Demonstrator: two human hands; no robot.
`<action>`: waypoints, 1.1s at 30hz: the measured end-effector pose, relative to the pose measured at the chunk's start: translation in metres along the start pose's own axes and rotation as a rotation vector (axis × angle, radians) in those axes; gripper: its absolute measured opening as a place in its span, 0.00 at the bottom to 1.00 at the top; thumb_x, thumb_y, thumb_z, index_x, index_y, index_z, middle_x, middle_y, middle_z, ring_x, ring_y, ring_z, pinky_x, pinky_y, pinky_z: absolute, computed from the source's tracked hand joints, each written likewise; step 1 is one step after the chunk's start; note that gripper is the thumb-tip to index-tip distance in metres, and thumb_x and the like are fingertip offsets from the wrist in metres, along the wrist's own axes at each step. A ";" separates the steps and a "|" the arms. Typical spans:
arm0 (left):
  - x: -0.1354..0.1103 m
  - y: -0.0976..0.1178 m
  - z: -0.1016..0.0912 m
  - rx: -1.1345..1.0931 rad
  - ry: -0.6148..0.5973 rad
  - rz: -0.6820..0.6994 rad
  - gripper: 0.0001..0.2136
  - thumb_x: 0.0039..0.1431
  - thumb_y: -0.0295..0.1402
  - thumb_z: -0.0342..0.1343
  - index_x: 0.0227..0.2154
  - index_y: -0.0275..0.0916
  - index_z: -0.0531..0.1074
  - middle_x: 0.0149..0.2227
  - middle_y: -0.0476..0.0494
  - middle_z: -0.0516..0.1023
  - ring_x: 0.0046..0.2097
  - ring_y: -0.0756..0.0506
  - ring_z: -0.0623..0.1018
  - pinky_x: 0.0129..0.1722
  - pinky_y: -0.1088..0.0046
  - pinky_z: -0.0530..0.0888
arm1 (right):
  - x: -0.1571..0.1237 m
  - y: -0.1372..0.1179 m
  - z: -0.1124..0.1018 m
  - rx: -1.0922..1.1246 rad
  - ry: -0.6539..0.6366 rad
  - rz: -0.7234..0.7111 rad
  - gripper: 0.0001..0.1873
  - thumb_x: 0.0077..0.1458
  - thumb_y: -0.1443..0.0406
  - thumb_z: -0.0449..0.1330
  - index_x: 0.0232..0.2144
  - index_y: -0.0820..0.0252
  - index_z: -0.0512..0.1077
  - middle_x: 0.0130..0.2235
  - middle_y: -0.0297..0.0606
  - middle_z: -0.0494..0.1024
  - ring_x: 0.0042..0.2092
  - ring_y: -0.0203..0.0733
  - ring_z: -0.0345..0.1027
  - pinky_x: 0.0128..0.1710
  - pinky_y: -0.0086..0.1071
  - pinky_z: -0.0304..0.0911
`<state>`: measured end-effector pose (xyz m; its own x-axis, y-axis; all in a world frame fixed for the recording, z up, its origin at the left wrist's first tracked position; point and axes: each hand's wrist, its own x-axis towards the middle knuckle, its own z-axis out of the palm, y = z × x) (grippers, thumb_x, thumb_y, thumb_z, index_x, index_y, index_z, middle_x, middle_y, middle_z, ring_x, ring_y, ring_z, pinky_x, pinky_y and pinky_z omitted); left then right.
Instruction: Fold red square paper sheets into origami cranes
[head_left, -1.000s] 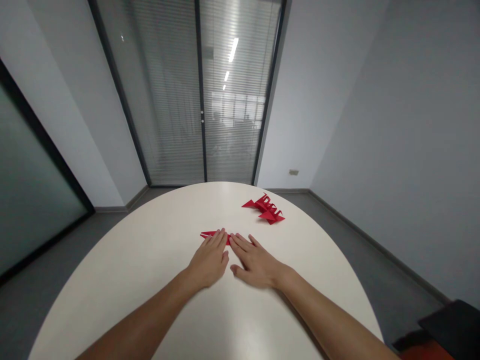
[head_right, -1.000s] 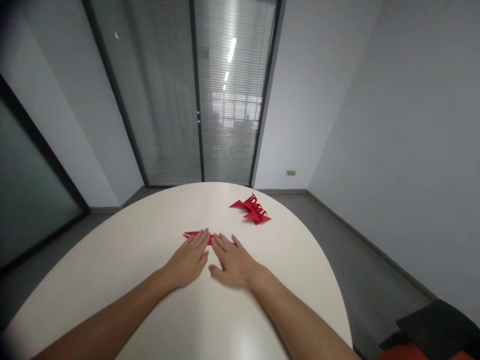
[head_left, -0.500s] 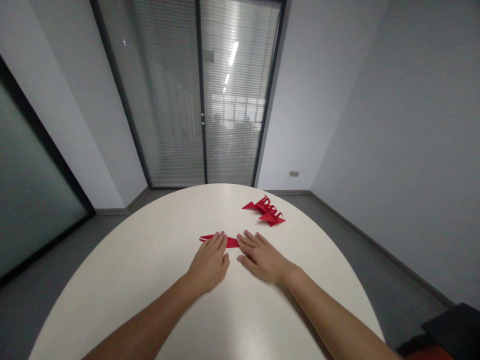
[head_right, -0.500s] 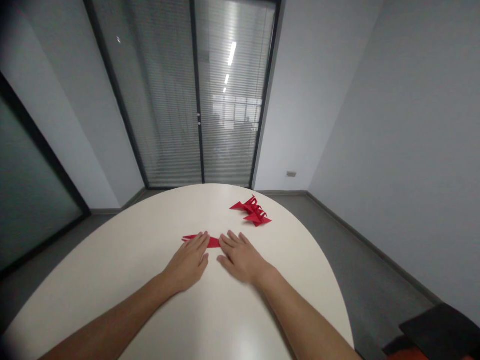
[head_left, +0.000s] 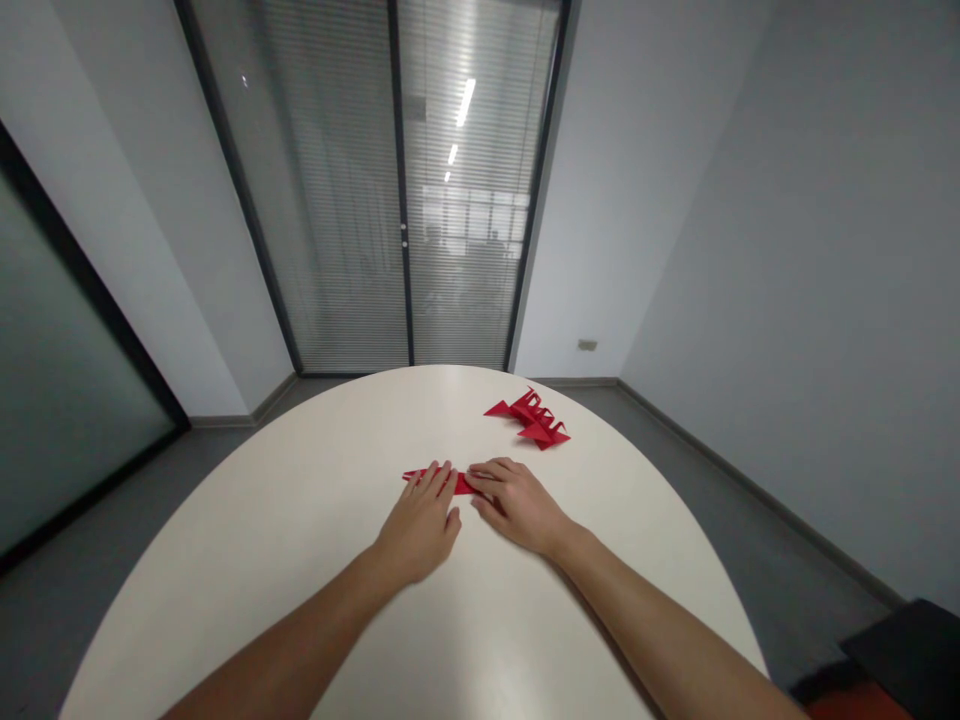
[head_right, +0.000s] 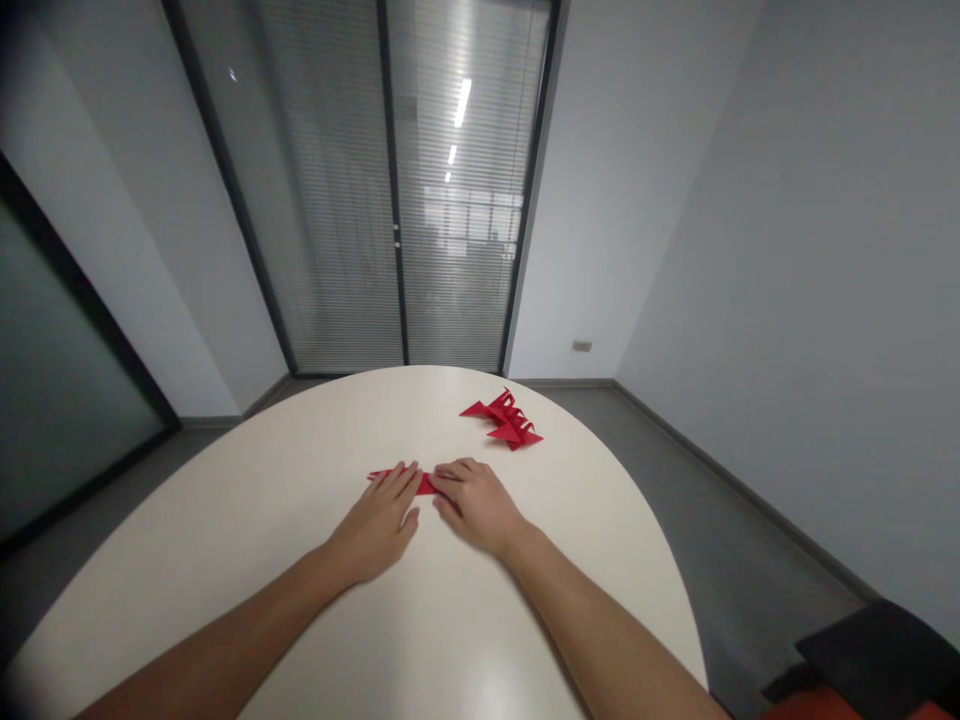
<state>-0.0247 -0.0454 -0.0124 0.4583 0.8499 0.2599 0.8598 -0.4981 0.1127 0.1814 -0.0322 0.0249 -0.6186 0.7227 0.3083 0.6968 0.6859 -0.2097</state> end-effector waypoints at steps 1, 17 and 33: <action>0.001 0.000 0.000 -0.012 -0.011 0.001 0.26 0.67 0.34 0.44 0.65 0.28 0.61 0.68 0.31 0.59 0.69 0.36 0.60 0.67 0.52 0.59 | 0.000 0.000 0.001 -0.001 -0.003 -0.001 0.18 0.67 0.62 0.53 0.54 0.56 0.74 0.54 0.44 0.76 0.54 0.50 0.66 0.54 0.44 0.61; 0.001 0.004 0.000 -0.070 0.006 -0.039 0.23 0.69 0.35 0.42 0.63 0.30 0.63 0.67 0.31 0.62 0.68 0.37 0.63 0.65 0.51 0.62 | 0.000 0.004 0.001 0.035 0.026 0.046 0.14 0.67 0.61 0.55 0.44 0.56 0.80 0.46 0.42 0.81 0.48 0.46 0.69 0.49 0.40 0.61; 0.004 0.000 -0.004 -0.100 0.137 0.022 0.18 0.65 0.27 0.48 0.54 0.38 0.74 0.61 0.38 0.73 0.60 0.39 0.72 0.62 0.55 0.67 | 0.002 0.007 0.006 0.044 0.052 0.041 0.14 0.67 0.63 0.54 0.43 0.57 0.80 0.45 0.41 0.81 0.47 0.45 0.70 0.48 0.39 0.62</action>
<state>-0.0235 -0.0432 -0.0076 0.4358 0.8108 0.3908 0.8201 -0.5366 0.1986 0.1830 -0.0257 0.0188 -0.5693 0.7456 0.3464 0.7038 0.6598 -0.2634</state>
